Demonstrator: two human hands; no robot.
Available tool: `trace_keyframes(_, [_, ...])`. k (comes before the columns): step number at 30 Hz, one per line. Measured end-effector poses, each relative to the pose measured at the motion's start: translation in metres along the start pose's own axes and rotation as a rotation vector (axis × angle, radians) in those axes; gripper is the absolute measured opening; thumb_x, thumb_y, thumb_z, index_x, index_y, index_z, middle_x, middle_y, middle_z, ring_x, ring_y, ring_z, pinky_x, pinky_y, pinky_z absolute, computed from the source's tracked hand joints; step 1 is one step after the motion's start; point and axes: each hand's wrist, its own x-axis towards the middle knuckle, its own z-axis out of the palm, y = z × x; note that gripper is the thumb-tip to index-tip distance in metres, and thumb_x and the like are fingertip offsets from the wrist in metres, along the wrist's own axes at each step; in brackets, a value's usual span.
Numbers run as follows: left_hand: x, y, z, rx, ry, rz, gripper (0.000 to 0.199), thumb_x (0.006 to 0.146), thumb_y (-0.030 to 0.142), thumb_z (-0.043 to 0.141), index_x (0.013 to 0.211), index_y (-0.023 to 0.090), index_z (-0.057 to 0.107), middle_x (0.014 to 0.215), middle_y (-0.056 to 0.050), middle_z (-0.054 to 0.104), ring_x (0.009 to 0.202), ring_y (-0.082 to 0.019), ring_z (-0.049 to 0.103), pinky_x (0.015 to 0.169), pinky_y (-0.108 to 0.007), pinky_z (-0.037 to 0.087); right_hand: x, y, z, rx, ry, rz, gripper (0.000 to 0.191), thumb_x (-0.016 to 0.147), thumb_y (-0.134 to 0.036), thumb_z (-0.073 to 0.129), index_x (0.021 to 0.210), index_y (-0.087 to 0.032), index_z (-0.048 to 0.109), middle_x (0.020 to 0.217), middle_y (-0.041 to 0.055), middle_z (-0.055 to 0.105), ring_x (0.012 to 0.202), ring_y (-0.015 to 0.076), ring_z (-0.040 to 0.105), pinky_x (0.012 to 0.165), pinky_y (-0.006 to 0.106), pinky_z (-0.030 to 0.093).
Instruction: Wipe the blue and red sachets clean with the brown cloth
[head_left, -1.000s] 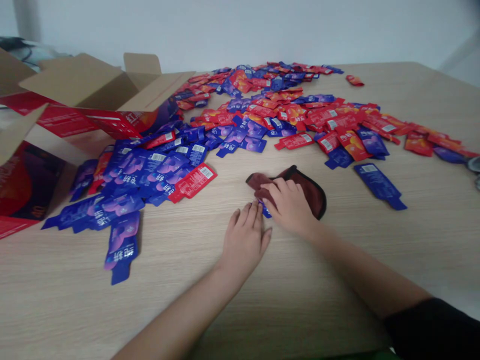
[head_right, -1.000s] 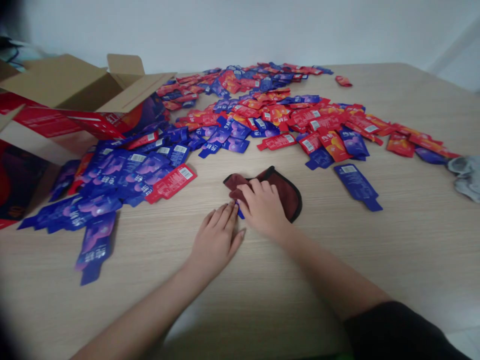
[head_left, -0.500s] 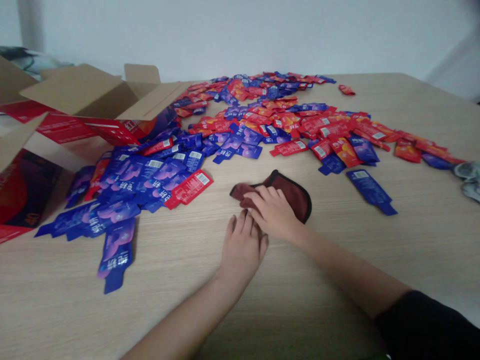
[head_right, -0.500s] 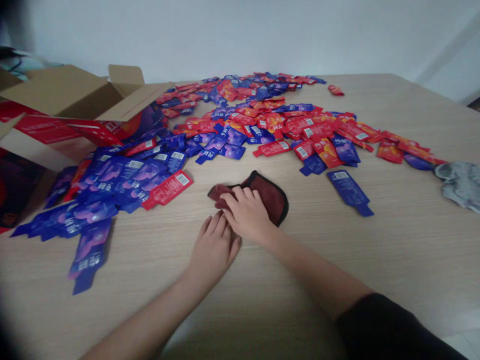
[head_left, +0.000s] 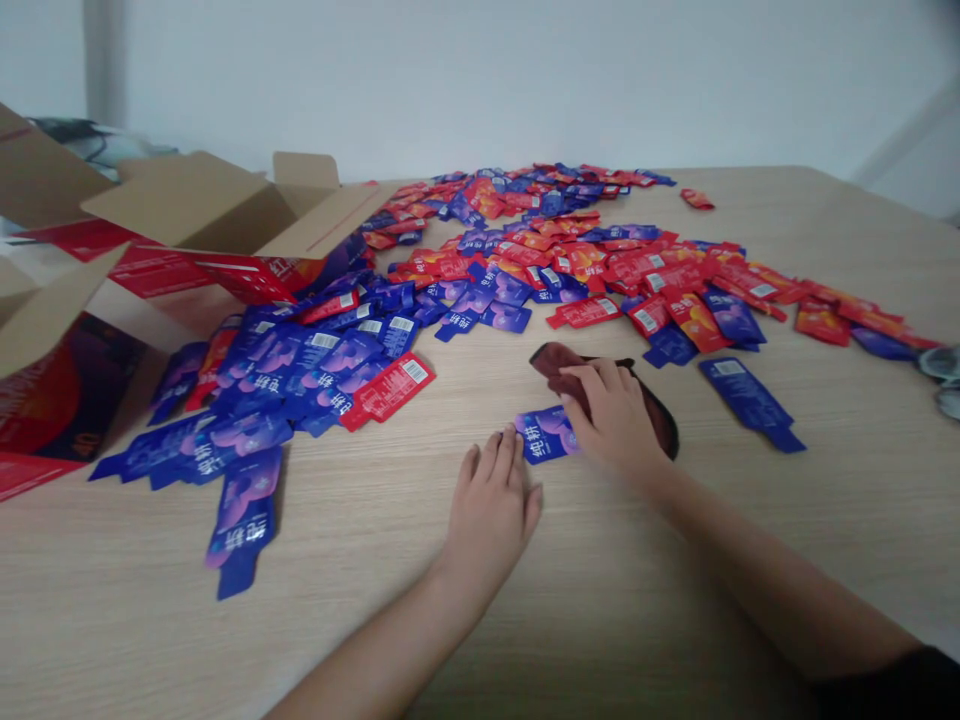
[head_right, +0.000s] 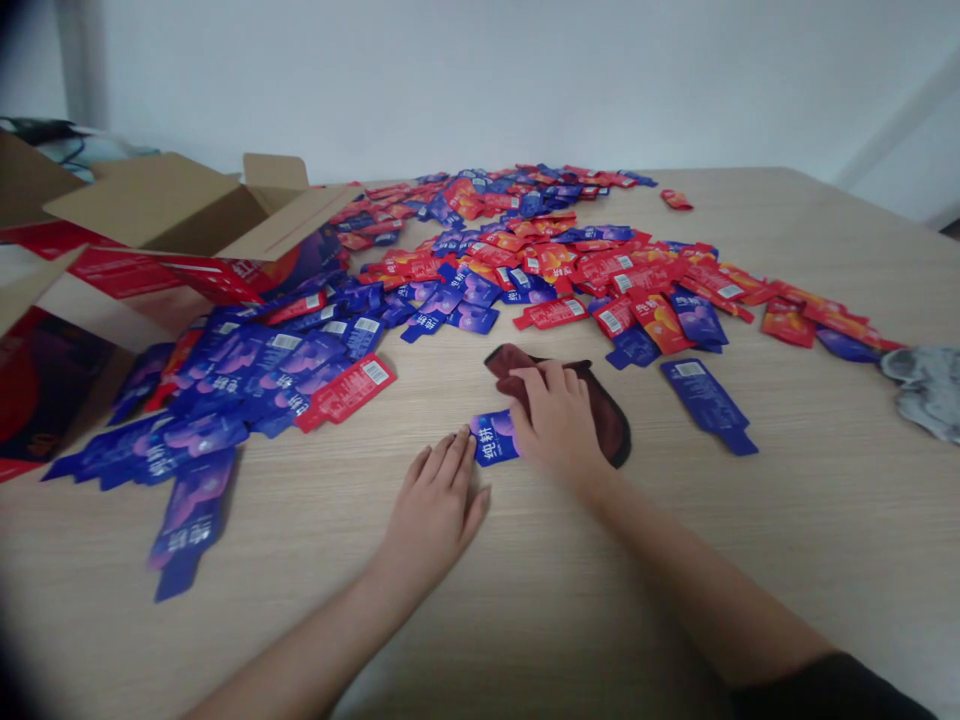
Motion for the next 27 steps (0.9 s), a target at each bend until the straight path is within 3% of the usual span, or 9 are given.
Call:
trace_keyframes(3, [0.000, -0.001, -0.001, 0.003, -0.011, 0.006, 0.049, 0.094, 0.037, 0.048, 0.134, 0.008, 0.053, 0.141, -0.016, 0.053, 0.132, -0.030, 0.046, 0.110, -0.047, 0.036, -0.004, -0.033, 0.003, 0.100, -0.070, -0.185, 0.034, 0.094, -0.031, 0.043, 0.123, -0.022, 0.056, 0.119, 0.0110, 0.056, 0.099, 0.0267, 0.049, 0.085, 0.040, 0.036])
trace_keyframes(6, [-0.001, -0.004, -0.001, -0.006, -0.030, 0.015, 0.046, 0.093, 0.037, 0.050, 0.129, 0.008, 0.058, 0.132, -0.015, 0.060, 0.129, -0.031, 0.048, 0.110, -0.047, 0.036, -0.015, -0.038, 0.013, 0.041, -0.171, -0.269, 0.035, 0.095, -0.037, 0.043, 0.125, -0.024, 0.056, 0.120, 0.0101, 0.057, 0.098, 0.0273, 0.049, 0.082, 0.041, 0.035])
trace_keyframes(12, [0.000, -0.004, 0.003, -0.002, 0.009, 0.017, 0.054, 0.096, 0.037, 0.045, 0.142, 0.008, 0.044, 0.149, -0.014, 0.044, 0.133, -0.028, 0.044, 0.108, -0.048, 0.039, -0.022, 0.031, 0.013, -0.081, -0.136, 0.048, 0.034, 0.096, -0.037, 0.042, 0.120, -0.019, 0.058, 0.112, 0.0125, 0.058, 0.095, 0.0280, 0.050, 0.078, 0.040, 0.036])
trace_keyframes(15, [0.000, -0.002, 0.005, -0.004, 0.000, 0.001, 0.055, 0.095, 0.036, 0.045, 0.142, 0.008, 0.044, 0.150, -0.013, 0.044, 0.134, -0.028, 0.044, 0.109, -0.048, 0.039, -0.013, 0.044, 0.001, -0.080, -0.142, 0.155, 0.030, 0.095, -0.035, 0.042, 0.114, -0.020, 0.060, 0.109, 0.0120, 0.059, 0.095, 0.0287, 0.052, 0.079, 0.040, 0.037])
trace_keyframes(17, [0.000, 0.000, 0.005, 0.000, -0.004, -0.010, 0.055, 0.094, 0.035, 0.046, 0.142, 0.007, 0.044, 0.150, -0.014, 0.043, 0.134, -0.029, 0.044, 0.109, -0.049, 0.038, -0.007, 0.033, -0.006, -0.040, -0.090, 0.144, 0.028, 0.094, -0.033, 0.043, 0.111, -0.020, 0.061, 0.108, 0.0115, 0.059, 0.097, 0.0290, 0.051, 0.082, 0.042, 0.037])
trace_keyframes(20, [0.000, 0.001, 0.004, 0.013, 0.003, -0.009, 0.055, 0.094, 0.035, 0.047, 0.141, 0.006, 0.045, 0.149, -0.015, 0.044, 0.133, -0.030, 0.044, 0.109, -0.049, 0.039, -0.002, -0.003, -0.007, 0.089, -0.006, -0.019, 0.030, 0.093, -0.030, 0.045, 0.118, -0.021, 0.059, 0.116, 0.0111, 0.057, 0.102, 0.0281, 0.050, 0.086, 0.041, 0.036])
trace_keyframes(23, [0.000, 0.000, 0.003, 0.015, -0.003, -0.004, 0.051, 0.093, 0.035, 0.049, 0.136, 0.006, 0.051, 0.140, -0.017, 0.054, 0.131, -0.031, 0.046, 0.109, -0.049, 0.038, -0.008, -0.031, 0.004, 0.129, -0.073, -0.211, 0.031, 0.094, -0.031, 0.045, 0.121, -0.024, 0.058, 0.121, 0.0103, 0.056, 0.103, 0.0269, 0.049, 0.085, 0.040, 0.035])
trace_keyframes(25, [0.000, -0.001, 0.003, 0.006, -0.009, -0.003, 0.050, 0.093, 0.035, 0.049, 0.134, 0.007, 0.053, 0.137, -0.017, 0.056, 0.131, -0.031, 0.046, 0.110, -0.049, 0.037, -0.015, -0.031, 0.013, 0.049, -0.126, -0.238, 0.031, 0.094, -0.035, 0.045, 0.120, -0.024, 0.059, 0.119, 0.0105, 0.057, 0.099, 0.0273, 0.049, 0.082, 0.040, 0.034])
trace_keyframes(27, [0.000, -0.002, 0.003, -0.007, -0.003, -0.004, 0.051, 0.094, 0.035, 0.047, 0.137, 0.008, 0.050, 0.143, -0.015, 0.051, 0.133, -0.029, 0.045, 0.110, -0.048, 0.038, -0.020, -0.015, 0.018, -0.042, -0.130, -0.154, 0.032, 0.095, -0.038, 0.044, 0.119, -0.023, 0.060, 0.116, 0.0110, 0.059, 0.097, 0.0279, 0.049, 0.080, 0.040, 0.033])
